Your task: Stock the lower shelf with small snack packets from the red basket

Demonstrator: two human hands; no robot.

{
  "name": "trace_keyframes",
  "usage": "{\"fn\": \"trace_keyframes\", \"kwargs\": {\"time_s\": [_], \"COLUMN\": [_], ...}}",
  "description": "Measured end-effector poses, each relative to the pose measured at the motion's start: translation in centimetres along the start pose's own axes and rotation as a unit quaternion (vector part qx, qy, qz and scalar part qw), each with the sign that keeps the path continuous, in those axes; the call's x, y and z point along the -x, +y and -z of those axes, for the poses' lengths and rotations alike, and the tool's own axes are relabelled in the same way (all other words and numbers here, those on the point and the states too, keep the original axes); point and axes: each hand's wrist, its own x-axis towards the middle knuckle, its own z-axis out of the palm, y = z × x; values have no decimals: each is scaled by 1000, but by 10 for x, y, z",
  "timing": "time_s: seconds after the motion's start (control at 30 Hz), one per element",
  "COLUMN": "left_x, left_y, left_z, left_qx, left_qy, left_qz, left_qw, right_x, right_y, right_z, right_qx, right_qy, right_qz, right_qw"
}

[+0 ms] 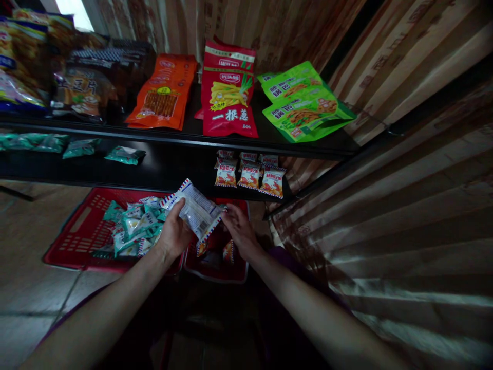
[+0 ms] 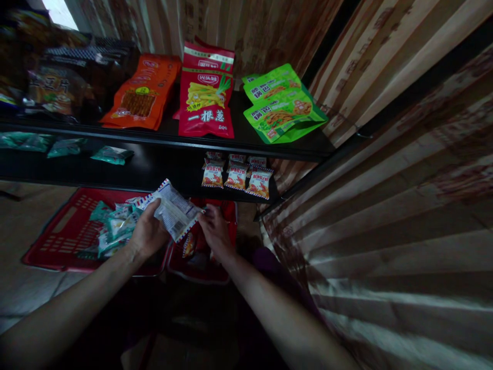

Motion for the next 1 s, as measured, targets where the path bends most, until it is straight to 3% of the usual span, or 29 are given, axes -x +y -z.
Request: {"fn": "trace_keyframes", "kwargs": {"time_s": [0.07,0.17,0.37,0.5,0.63,1.0], "left_x": [0,-1,-3,-6,-8,-15], "left_y": [-1,-3,7,16,17,16], "left_z": [2,2,-1,2,9,19], "left_qx": [6,14,52,29,-24,-21], "left_qy": [0,-4,44,92,112,88], "left_qz": [4,10,-56,-36,-59,-106], "left_qw": [1000,1000,996,995,992,990], "right_x": [-2,0,2,0,0,0], "right_y": [2,3,2,4,6,10], "right_z": [-1,-2,0,3,4,2], "right_qx": [-115,-188,-183,-167,-158,-155], "right_qy": [-29,-51,-29,-15,-11,-11], "right_qz": [-117,-180,-181,-175,-181,-212], "right_qw": [986,964,966,970,971,965]}}
